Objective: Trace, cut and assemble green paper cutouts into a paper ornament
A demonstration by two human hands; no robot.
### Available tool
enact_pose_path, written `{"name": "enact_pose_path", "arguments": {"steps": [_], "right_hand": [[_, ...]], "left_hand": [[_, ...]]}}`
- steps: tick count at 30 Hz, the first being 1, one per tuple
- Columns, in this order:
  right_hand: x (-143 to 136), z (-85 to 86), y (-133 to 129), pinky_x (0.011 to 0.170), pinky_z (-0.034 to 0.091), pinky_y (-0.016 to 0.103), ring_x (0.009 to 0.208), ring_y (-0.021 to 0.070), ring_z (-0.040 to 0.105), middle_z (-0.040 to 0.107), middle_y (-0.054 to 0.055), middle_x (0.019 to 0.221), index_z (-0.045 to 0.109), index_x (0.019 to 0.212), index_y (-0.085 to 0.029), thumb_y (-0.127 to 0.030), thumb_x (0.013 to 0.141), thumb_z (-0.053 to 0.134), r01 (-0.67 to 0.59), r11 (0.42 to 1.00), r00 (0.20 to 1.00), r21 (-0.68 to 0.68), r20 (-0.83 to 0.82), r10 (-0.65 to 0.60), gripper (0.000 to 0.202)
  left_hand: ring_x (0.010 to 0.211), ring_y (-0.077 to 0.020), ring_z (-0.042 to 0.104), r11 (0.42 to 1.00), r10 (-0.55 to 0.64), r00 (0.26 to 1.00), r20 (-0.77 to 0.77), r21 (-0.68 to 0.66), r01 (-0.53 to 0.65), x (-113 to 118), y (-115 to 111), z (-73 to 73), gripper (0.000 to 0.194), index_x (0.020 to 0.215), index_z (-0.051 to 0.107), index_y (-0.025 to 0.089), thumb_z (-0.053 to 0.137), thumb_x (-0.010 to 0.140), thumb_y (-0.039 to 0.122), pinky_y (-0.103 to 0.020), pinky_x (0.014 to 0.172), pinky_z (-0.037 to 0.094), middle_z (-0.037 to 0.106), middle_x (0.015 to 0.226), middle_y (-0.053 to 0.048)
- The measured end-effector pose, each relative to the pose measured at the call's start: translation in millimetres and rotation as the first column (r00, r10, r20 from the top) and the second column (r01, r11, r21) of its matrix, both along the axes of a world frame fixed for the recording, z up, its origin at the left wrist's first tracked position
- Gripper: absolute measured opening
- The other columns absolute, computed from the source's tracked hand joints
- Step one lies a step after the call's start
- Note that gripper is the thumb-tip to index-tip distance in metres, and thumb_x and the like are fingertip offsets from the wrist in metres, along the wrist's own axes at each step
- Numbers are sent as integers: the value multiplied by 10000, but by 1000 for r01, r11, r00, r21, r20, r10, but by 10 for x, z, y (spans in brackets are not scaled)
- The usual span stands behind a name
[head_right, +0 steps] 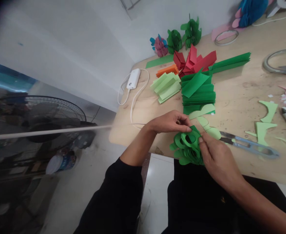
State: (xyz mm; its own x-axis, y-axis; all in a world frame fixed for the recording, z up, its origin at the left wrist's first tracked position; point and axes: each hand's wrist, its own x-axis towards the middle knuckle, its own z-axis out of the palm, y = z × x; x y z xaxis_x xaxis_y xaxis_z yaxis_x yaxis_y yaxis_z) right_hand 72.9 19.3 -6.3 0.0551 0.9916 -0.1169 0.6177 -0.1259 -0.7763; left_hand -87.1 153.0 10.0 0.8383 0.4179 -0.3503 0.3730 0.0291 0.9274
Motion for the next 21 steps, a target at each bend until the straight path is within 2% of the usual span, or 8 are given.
{"name": "enact_pose_path", "arguments": {"steps": [4, 7, 11, 15, 19, 21], "right_hand": [[-5, -29, -1, 632, 486, 325, 730, 215, 649, 676, 44, 701, 661, 945, -204, -501, 860, 339, -3, 1000, 1000, 20, -5, 3, 446], [-2, -33, -8, 625, 481, 323, 723, 212, 648, 673, 43, 702, 656, 969, -196, -488, 862, 339, -7, 999, 1000, 34, -7, 8, 444], [16, -21, 0, 552, 459, 314, 584, 188, 607, 659, 36, 655, 651, 999, -176, -482, 863, 343, -17, 999, 1000, 33, -9, 18, 455], [26, -23, 7, 572, 475, 309, 607, 179, 616, 678, 32, 695, 641, 1043, -184, -478, 873, 340, -43, 999, 999, 30, -8, 44, 454], [95, 40, -62, 588, 486, 311, 681, 188, 654, 718, 42, 823, 648, 1006, -216, -471, 873, 363, -93, 988, 983, 122, 169, 71, 404], [262, 73, -119, 589, 492, 318, 693, 192, 664, 727, 31, 873, 655, 962, -247, -501, 856, 385, -80, 979, 965, 190, 262, 28, 386]], "left_hand": [[677, -83, 518, 999, -20, 1000, 8, -42, 21, 1, 30, -18, 175, 748, 630, 119, 668, 714, 286, -241, 663, 403, 576, 706, 21], [663, -83, 516, 998, -40, 999, 19, -37, 41, 9, 47, -32, 161, 732, 620, 118, 669, 714, 270, -241, 646, 401, 564, 684, 24], [656, -82, 511, 998, -48, 999, 19, -28, 48, 18, 51, -43, 164, 715, 608, 118, 666, 723, 271, -237, 630, 398, 550, 669, 26], [653, -75, 519, 997, -13, 1000, 26, -80, 15, 19, 36, -49, 133, 736, 618, 109, 672, 718, 230, -230, 639, 408, 574, 687, 20], [648, -72, 524, 994, 3, 999, 33, -106, 0, 13, 29, -54, 118, 745, 625, 108, 670, 724, 215, -225, 646, 414, 590, 683, 21], [636, -66, 513, 995, 7, 999, 34, -103, -3, 11, 31, -56, 111, 740, 624, 107, 670, 724, 206, -221, 641, 408, 585, 673, 26]]}}
